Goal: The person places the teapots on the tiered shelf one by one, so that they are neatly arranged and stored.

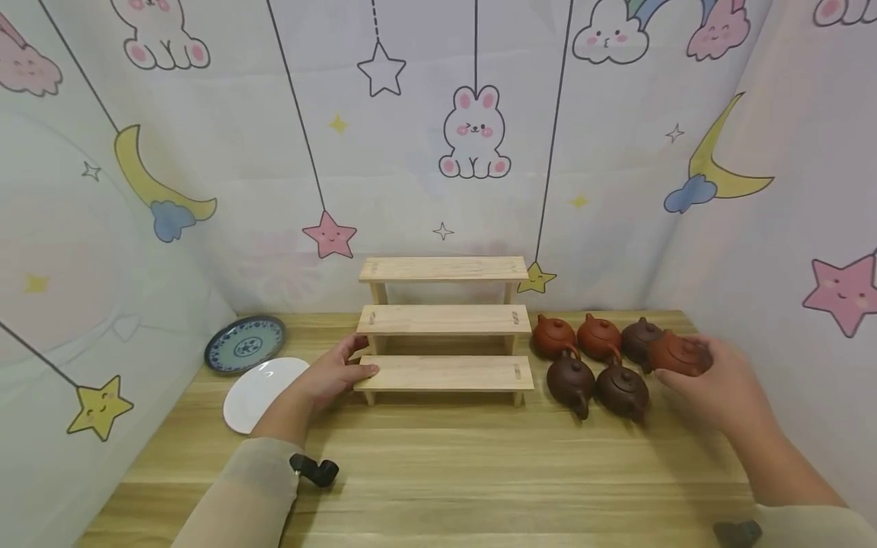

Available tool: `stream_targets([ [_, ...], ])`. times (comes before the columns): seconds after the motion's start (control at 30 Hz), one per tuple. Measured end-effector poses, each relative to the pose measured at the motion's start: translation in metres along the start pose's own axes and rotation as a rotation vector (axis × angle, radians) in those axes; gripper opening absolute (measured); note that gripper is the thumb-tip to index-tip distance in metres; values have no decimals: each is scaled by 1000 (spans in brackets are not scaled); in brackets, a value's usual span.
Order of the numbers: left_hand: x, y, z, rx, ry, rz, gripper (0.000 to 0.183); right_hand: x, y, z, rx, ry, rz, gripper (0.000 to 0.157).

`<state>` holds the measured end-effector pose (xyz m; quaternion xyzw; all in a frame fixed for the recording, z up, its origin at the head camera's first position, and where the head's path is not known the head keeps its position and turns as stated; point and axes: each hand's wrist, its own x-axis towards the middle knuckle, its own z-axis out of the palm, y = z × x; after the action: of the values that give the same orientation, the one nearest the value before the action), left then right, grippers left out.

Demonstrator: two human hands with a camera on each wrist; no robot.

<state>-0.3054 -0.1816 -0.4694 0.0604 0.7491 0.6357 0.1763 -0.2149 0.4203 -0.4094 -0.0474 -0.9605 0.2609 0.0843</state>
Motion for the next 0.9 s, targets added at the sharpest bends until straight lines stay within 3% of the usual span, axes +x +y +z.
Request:
stream_targets([
  [0.17,1,0,-1,9,-4,2,79,-4,-52,-5,33,11,-74,92],
  [0.33,-1,2,0,-1,1,-5,80,-7,-105,1,125,-47,-141,86],
  [0.67,-1,3,0,15,8,-4,80,-1,-193,29,292,-134,-243,80],
  [0.9,-1,2,1,35,8,3,80,20,-246,60,371,-169,-305,73],
])
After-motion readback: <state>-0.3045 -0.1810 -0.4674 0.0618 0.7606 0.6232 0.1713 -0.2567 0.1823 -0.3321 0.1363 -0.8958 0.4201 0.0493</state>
